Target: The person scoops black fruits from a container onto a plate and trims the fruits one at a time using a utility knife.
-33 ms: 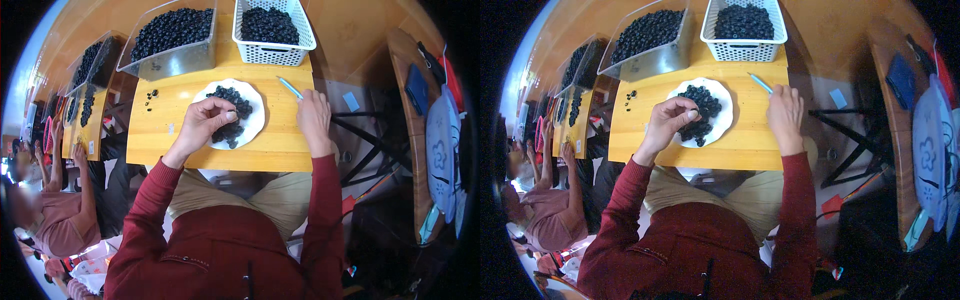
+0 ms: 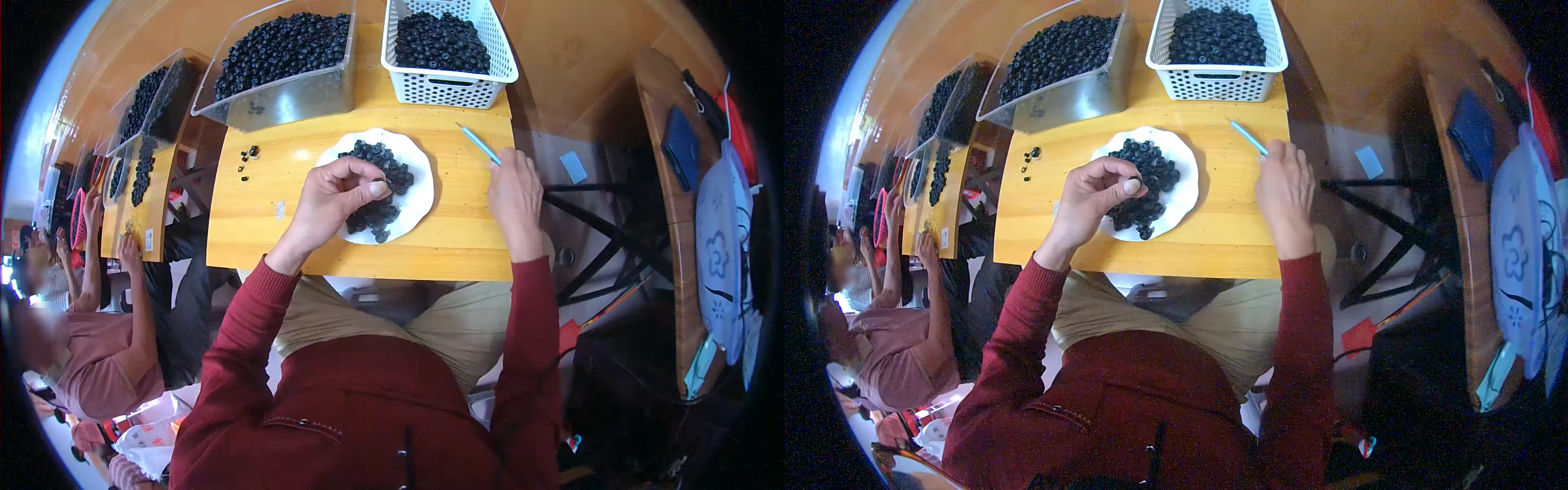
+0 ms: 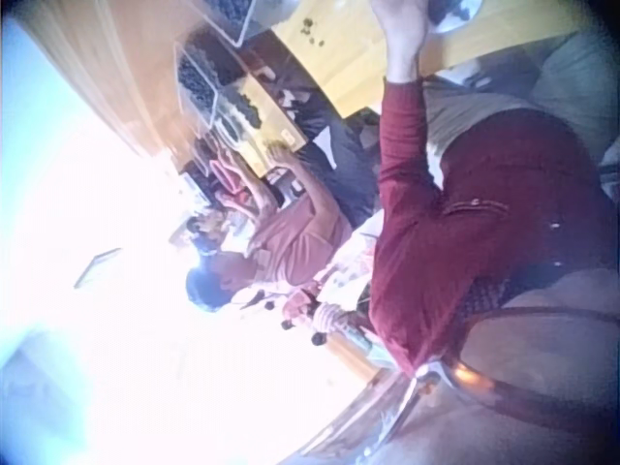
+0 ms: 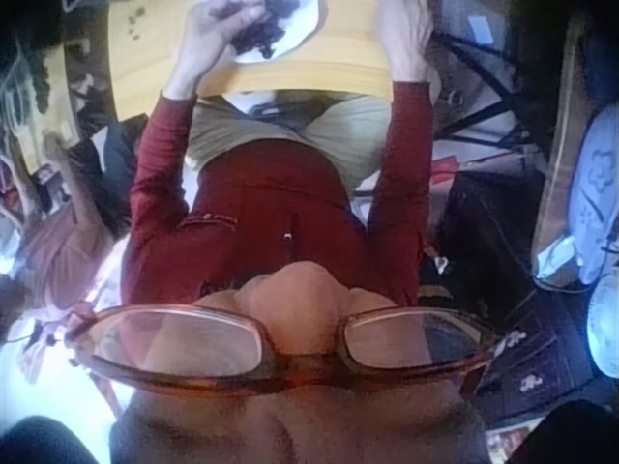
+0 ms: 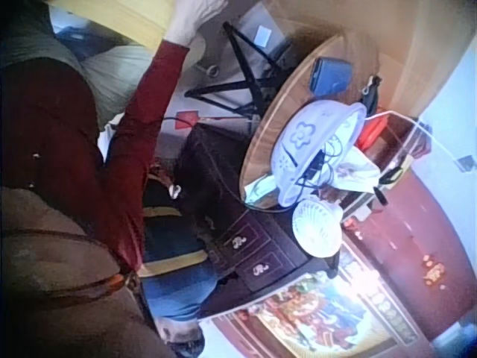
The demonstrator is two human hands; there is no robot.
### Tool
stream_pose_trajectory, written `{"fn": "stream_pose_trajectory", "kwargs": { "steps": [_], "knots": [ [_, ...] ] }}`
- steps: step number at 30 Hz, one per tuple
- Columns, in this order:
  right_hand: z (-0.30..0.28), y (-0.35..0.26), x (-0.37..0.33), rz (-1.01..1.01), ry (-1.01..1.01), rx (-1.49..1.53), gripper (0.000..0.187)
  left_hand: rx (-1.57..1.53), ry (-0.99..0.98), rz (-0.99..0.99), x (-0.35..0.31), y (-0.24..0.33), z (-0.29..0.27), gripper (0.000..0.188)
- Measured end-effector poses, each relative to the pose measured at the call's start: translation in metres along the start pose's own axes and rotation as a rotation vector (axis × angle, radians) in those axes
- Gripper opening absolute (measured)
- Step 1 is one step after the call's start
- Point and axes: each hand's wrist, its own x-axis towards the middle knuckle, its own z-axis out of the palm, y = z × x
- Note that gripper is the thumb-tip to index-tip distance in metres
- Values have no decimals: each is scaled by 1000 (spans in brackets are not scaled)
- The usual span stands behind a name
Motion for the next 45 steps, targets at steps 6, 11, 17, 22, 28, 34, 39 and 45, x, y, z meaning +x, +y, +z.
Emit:
{"fn": "stream_pose_trajectory", "kwargs": {
  "steps": [6, 11, 17, 22, 28, 34, 39, 45],
  "knots": [
    [-37, -25, -14, 211, 97, 581, 29, -376, 13, -18, 2, -1, 4, 14],
    [-52, -60, -28, 380, 0, 972, 36, -578, 28, -44, 1, 1, 4, 16],
    [-55, -103, -35, 354, -64, 1558, 24, -750, -12, -81, -7, -11, 1, 16],
    [-53, -137, -29, 228, -69, 1424, 30, -845, -12, -99, -16, -16, 4, 15],
    [-44, -157, -24, 258, -150, 1530, 17, -891, -51, -97, -26, -8, 8, 15],
    [-37, -153, -22, 211, -183, 1569, 13, -941, -95, -107, -32, -14, 2, 14],
    [-39, -158, -18, 299, -301, 1639, 13, -948, -75, -102, -34, -22, -5, 13],
    [-31, -159, -15, 234, -280, 1641, 13, -928, -11, -135, -34, -23, -6, 14]
  ]
}}
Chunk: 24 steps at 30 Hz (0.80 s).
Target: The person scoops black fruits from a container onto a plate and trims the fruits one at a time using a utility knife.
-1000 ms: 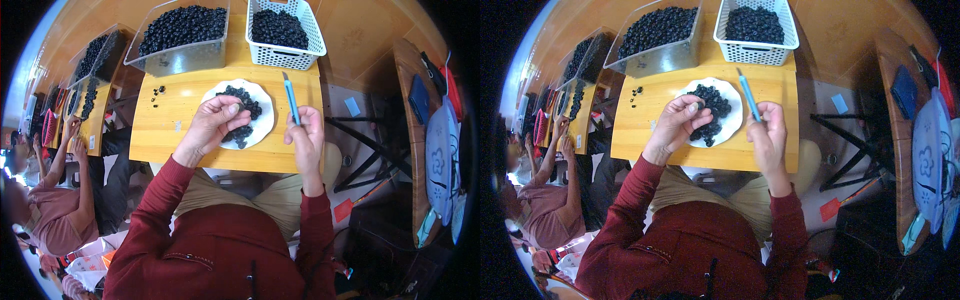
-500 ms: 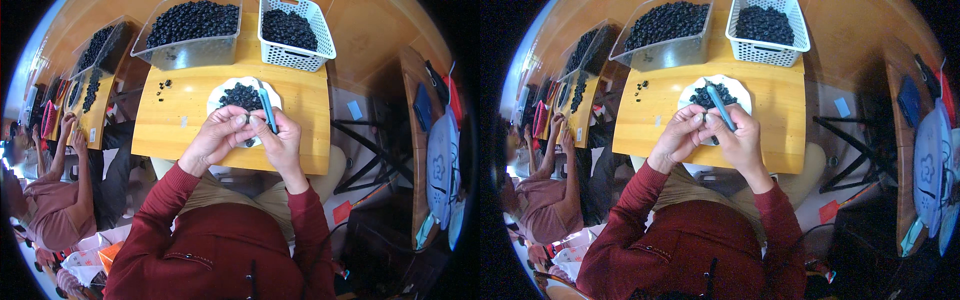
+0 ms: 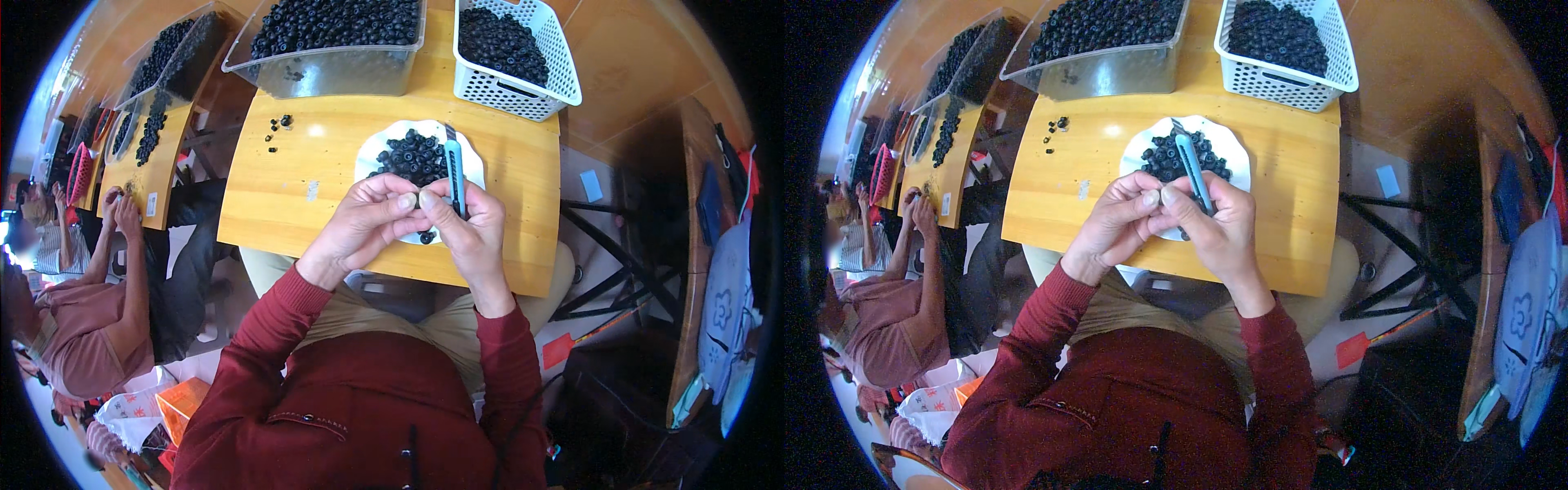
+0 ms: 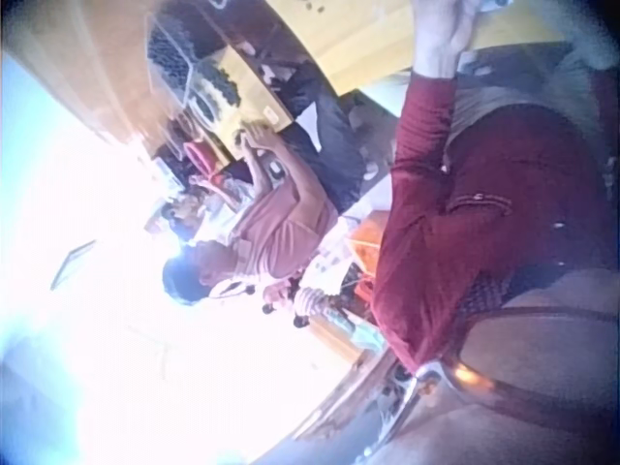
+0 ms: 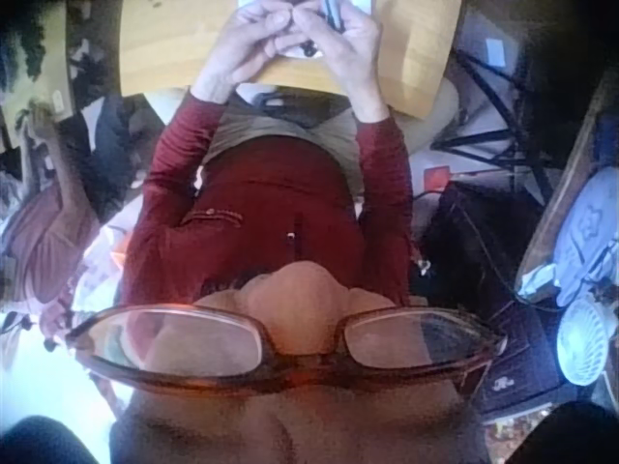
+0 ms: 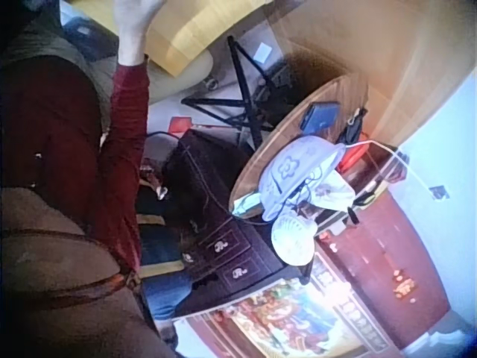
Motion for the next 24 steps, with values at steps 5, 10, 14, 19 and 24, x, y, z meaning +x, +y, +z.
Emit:
{"fn": "stream_pose_trajectory", "kwargs": {
  "steps": [5, 10, 14, 19, 24],
  "knots": [
    [2, -2, 3, 160, 38, 16, 15, -51, -55, -5, -1, 4, -7, 14],
    [6, -2, 2, 39, 110, -195, 24, -135, -96, 15, -2, 10, -11, 12],
    [14, -9, -3, -81, 86, -444, 27, -183, -58, 38, -6, 16, -21, 14],
    [18, -12, -14, -198, 3, -792, 23, -228, -26, 52, -9, 22, -24, 14],
    [25, -8, -14, -281, -2, -915, 27, -295, -108, 75, -8, 23, -37, 16]
  ]
}}
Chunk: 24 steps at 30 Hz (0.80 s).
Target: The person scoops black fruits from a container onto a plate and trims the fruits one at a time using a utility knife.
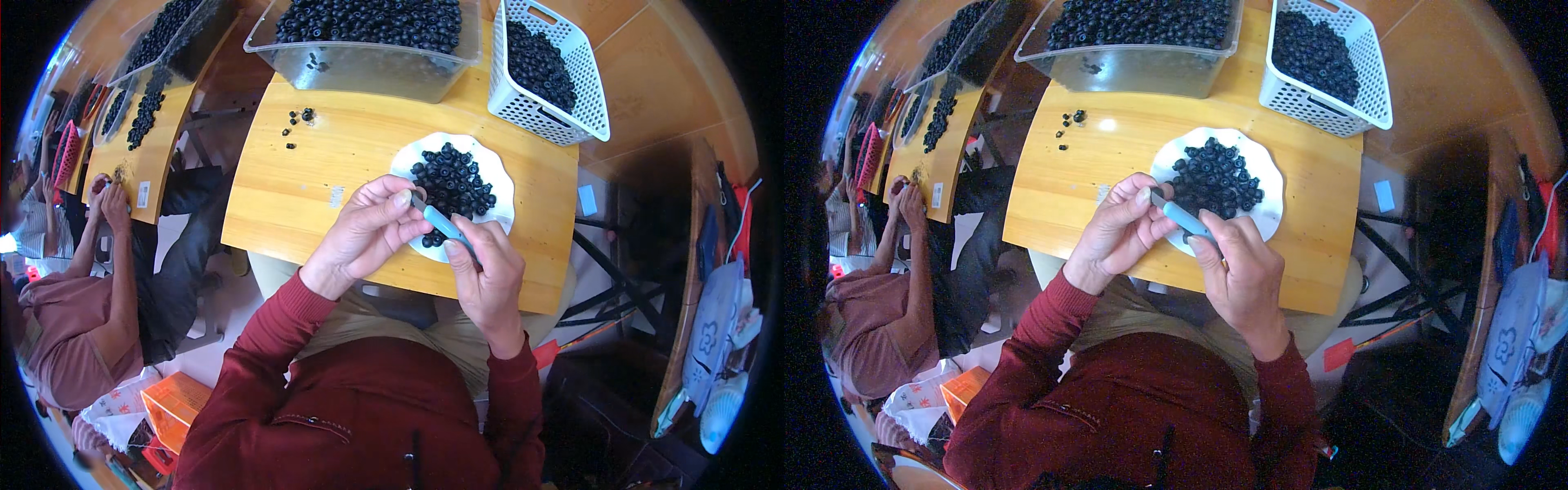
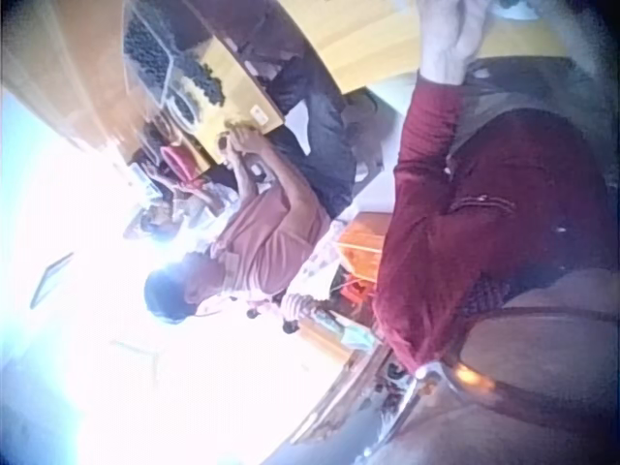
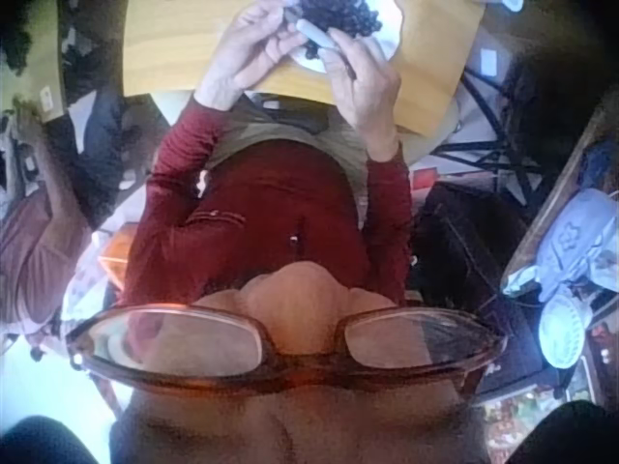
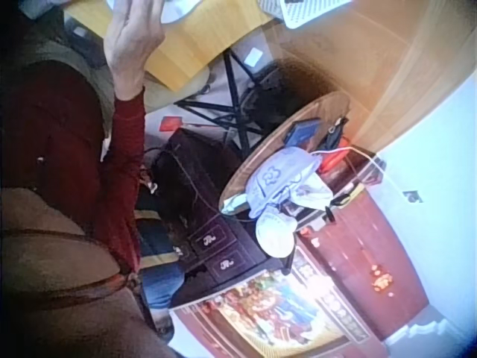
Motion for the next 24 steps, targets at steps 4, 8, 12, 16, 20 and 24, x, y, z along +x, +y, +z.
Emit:
{"fn": "stream_pose_trajectory", "kwargs": {
  "steps": [4, 8, 12, 16, 20, 24],
  "knots": [
    [3, -1, 1, -2, -6, -29, 28, -2, 23, 8, -2, 3, 0, 16],
    [4, -1, 1, -31, 0, -36, 28, 18, 92, 9, -6, 6, 8, 16],
    [5, -1, 0, -47, -2, -33, 28, 1, 54, 11, -7, 4, 3, 17],
    [3, -1, 0, -46, 15, -27, 27, -7, 56, 3, -7, 2, 3, 17],
    [1, 3, -1, -43, 33, -11, 27, 30, 89, -9, -5, 1, 11, 16],
    [-5, 17, 1, 61, 119, -126, 25, -24, -79, -15, -5, -2, 18, 13]
  ]
}}
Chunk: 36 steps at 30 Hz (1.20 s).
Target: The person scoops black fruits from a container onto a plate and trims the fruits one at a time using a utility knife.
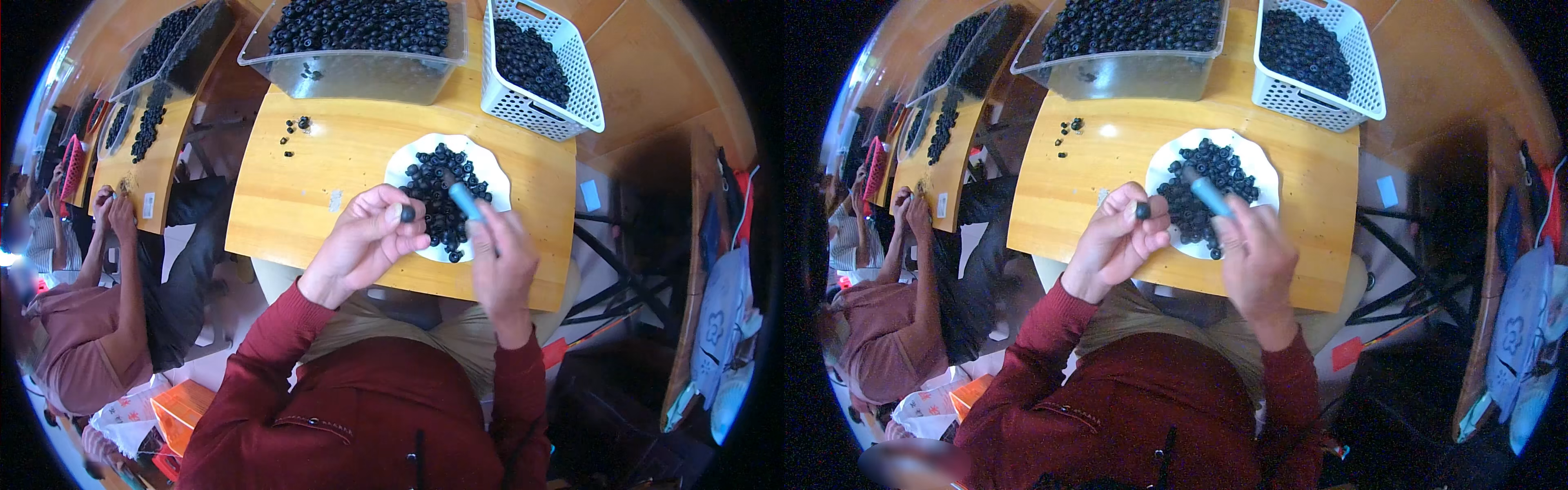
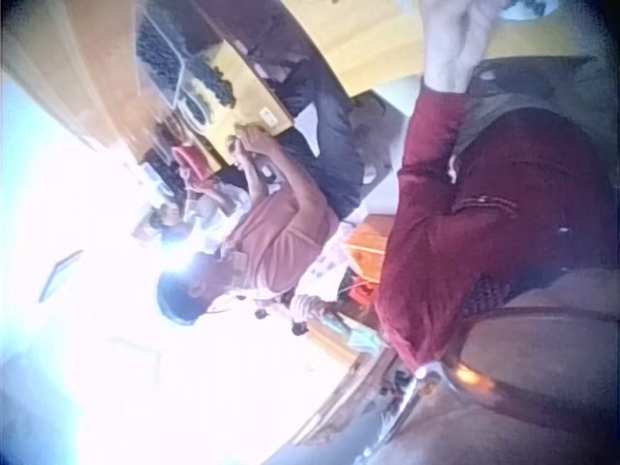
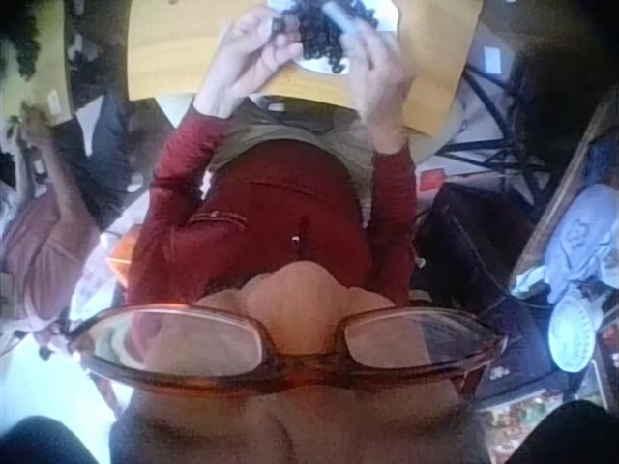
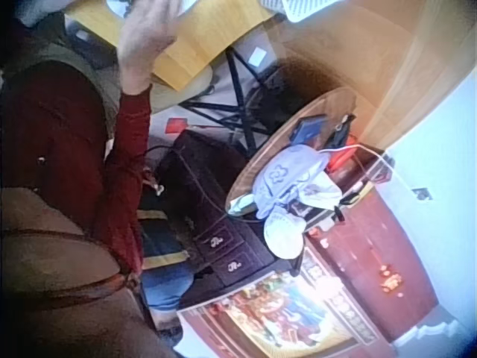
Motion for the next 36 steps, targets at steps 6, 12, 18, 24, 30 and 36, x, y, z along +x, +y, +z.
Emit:
{"fn": "stream_pose_trajectory", "kwargs": {
  "steps": [6, 12, 18, 24, 30, 36],
  "knots": [
    [-14, -4, 8, 23, 4, 259, 22, 102, 86, -2, -1, 3, -2, 14],
    [2, -23, 3, 12, -78, 509, 34, 105, 61, -37, -2, -10, -2, 12],
    [0, -17, 0, 35, -165, 566, 24, 250, 92, -118, -8, -13, 7, 10],
    [-10, -4, -11, 192, -195, 707, 16, 314, 6, -191, -9, -18, 10, 10],
    [-36, 13, -25, 431, 3, 580, 14, 628, 70, -130, 8, -18, 40, 13],
    [-55, 40, -48, 479, 170, 506, 17, 1429, 92, 102, 75, -14, 82, 14]
  ]
}}
